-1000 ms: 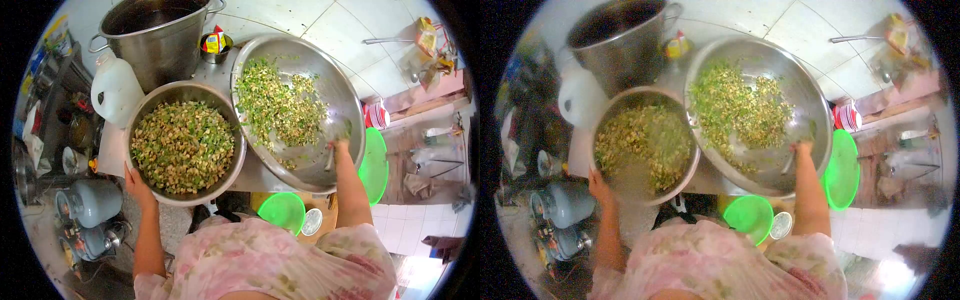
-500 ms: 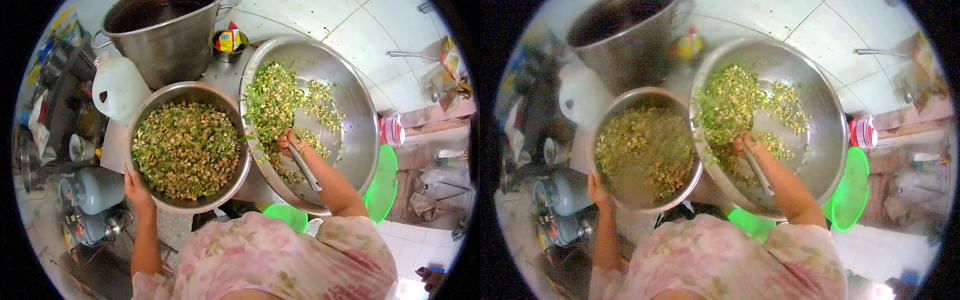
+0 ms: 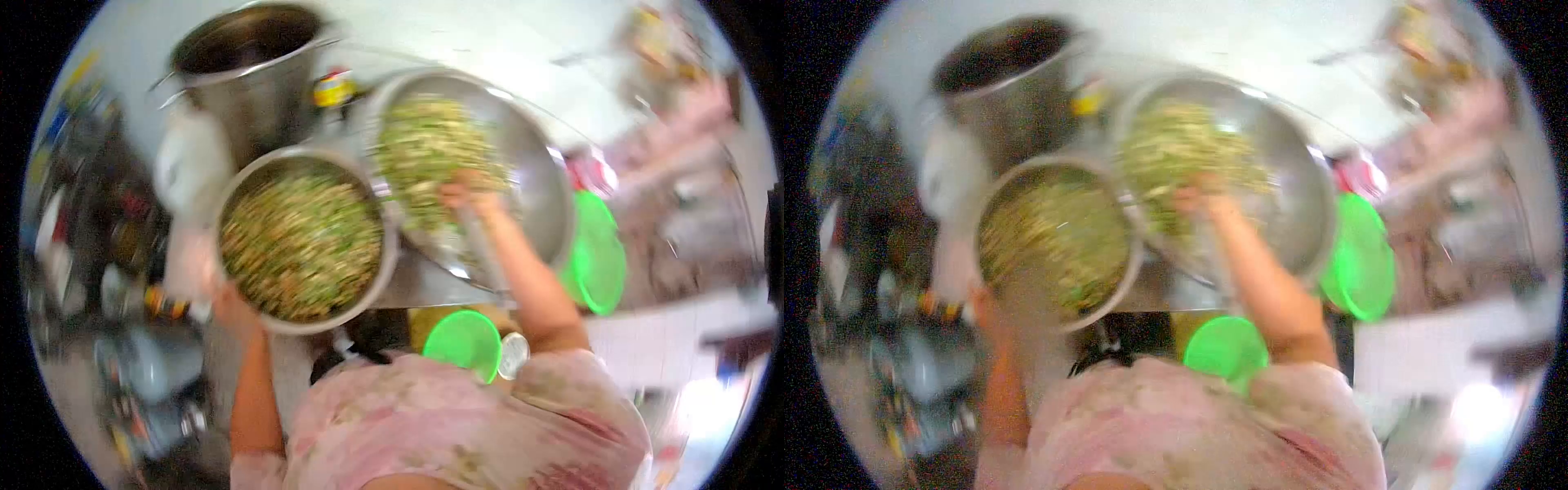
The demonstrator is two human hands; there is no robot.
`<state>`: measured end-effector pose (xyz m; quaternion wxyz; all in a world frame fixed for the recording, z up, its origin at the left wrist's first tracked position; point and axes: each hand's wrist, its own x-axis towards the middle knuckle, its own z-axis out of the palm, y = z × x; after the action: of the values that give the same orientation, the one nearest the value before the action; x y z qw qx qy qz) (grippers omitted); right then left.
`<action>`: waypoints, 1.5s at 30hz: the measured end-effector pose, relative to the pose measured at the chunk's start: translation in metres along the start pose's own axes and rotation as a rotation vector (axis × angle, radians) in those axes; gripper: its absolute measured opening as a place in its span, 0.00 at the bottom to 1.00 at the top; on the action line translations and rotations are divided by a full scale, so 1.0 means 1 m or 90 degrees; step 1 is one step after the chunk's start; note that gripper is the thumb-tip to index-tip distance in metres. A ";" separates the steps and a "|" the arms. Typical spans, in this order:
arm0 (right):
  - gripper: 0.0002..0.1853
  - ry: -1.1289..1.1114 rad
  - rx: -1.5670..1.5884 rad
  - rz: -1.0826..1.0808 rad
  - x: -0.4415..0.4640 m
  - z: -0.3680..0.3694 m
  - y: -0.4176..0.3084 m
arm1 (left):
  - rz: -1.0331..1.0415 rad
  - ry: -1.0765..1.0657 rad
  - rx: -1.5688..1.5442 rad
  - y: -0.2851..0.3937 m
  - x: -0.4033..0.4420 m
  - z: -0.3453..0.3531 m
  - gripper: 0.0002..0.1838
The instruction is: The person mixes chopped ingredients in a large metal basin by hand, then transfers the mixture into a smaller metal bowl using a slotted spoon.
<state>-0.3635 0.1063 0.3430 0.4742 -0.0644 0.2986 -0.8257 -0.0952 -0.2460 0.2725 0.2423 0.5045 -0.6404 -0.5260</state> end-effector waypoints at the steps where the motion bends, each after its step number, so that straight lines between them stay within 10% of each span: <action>1: 0.16 0.194 -0.048 -0.063 0.015 0.043 0.016 | 0.080 -0.013 -0.190 -0.072 0.033 0.016 0.19; 4: 0.25 0.610 -0.176 -0.122 0.056 0.119 0.067 | 0.019 -0.097 -0.143 -0.033 0.018 0.012 0.24; 7: 0.21 0.561 -0.482 -0.265 0.092 0.114 0.121 | 0.079 -0.077 -0.035 -0.048 0.037 0.000 0.28; 10: 0.18 0.520 -0.991 -0.730 0.108 0.077 0.127 | 0.122 -0.045 0.000 -0.032 0.027 0.004 0.29; 12: 0.28 0.486 -0.240 -0.152 0.039 0.176 0.090 | 0.106 -0.030 -0.019 -0.023 0.016 0.005 0.29; 16: 0.26 0.605 -0.555 -0.356 0.027 0.059 0.037 | 0.150 0.006 0.065 -0.009 0.009 0.008 0.28; 18: 0.18 0.639 -0.699 -0.177 -0.025 0.015 0.013 | 0.209 0.010 0.122 -0.014 0.013 0.005 0.28; 21: 0.08 0.163 -1.315 0.301 -0.111 -0.050 -0.010 | -0.008 -0.043 -0.137 -0.019 0.015 0.005 0.26; 24: 0.06 0.603 -0.495 0.270 -0.088 -0.031 0.038 | -0.002 -0.083 -0.212 0.006 -0.005 0.002 0.25; 27: 0.07 0.641 -0.251 0.070 -0.011 0.006 0.047 | 0.023 -0.027 -0.100 0.014 -0.007 0.002 0.25; 29: 0.09 0.671 -0.399 0.182 0.024 -0.013 0.011 | 0.008 -0.066 -0.214 0.007 -0.001 0.007 0.25; 32: 0.13 0.788 -0.640 -0.176 0.027 -0.059 -0.038 | 0.022 -0.051 -0.140 0.007 -0.004 0.005 0.25; 38: 0.11 0.753 -0.344 -0.059 0.054 -0.184 -0.078 | 0.033 -0.008 -0.122 0.004 -0.002 0.011 0.25; 45: 0.12 0.459 0.002 0.190 0.032 -0.123 0.034 | 0.052 -0.009 -0.095 0.021 -0.007 0.015 0.23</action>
<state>-0.4030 0.1206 0.2186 0.4541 0.2747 0.4505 -0.7179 -0.1134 -0.2342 0.2880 0.2959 0.4547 -0.6210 -0.5658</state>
